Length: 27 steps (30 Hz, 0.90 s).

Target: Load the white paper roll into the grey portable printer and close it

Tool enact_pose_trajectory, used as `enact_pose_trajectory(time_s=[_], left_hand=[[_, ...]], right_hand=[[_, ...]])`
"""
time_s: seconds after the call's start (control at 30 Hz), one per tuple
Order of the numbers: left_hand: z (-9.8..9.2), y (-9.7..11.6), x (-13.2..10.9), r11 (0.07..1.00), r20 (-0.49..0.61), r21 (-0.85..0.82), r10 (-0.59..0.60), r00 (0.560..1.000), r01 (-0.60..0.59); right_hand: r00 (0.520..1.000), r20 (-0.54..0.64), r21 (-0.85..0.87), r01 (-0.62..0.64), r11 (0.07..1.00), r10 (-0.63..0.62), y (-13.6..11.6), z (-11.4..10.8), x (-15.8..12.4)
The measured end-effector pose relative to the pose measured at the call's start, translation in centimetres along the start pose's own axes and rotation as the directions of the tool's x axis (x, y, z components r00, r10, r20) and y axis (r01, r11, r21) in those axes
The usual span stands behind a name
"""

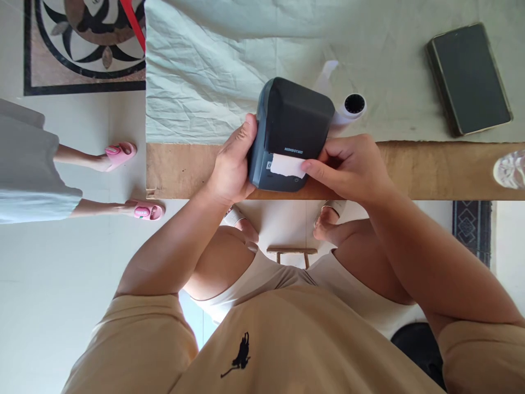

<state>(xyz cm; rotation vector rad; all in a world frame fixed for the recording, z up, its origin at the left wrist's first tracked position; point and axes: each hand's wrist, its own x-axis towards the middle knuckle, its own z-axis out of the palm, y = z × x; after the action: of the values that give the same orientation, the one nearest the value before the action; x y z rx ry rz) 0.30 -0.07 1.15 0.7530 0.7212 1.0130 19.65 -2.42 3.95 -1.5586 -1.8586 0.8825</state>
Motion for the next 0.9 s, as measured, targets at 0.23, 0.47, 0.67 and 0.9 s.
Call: enact_pose_trajectory(time_s=[0.23, 0.47, 0.67, 0.9], left_hand=[[-0.7, 0.0, 0.2, 1.0, -0.042, -0.002, 0.025, 0.999, -0.025], [0.2, 0.3, 0.0, 1.0, 0.075, 0.015, 0.024, 0.997, -0.025], [0.3, 0.6, -0.6, 0.99, 0.078, 0.13, 0.05, 0.996, -0.06], [0.2, 0.3, -0.6, 0.982, 0.125, 0.134, 0.113, 0.986, -0.13]], right_hand=[[0.999, 0.024, 0.016, 0.021, 1.0, -0.021, -0.1, -0.3, -0.2], [0.925, -0.322, 0.11, 0.249, 0.962, -0.202, -1.7, -0.8, -1.0], [0.789, -0.521, -0.047, 0.354, 0.934, -0.325, -2.7, -0.6, 0.6], [0.93, -0.172, -0.59, 0.166, 0.79, -0.324, -3.5, -0.5, 1.0]])
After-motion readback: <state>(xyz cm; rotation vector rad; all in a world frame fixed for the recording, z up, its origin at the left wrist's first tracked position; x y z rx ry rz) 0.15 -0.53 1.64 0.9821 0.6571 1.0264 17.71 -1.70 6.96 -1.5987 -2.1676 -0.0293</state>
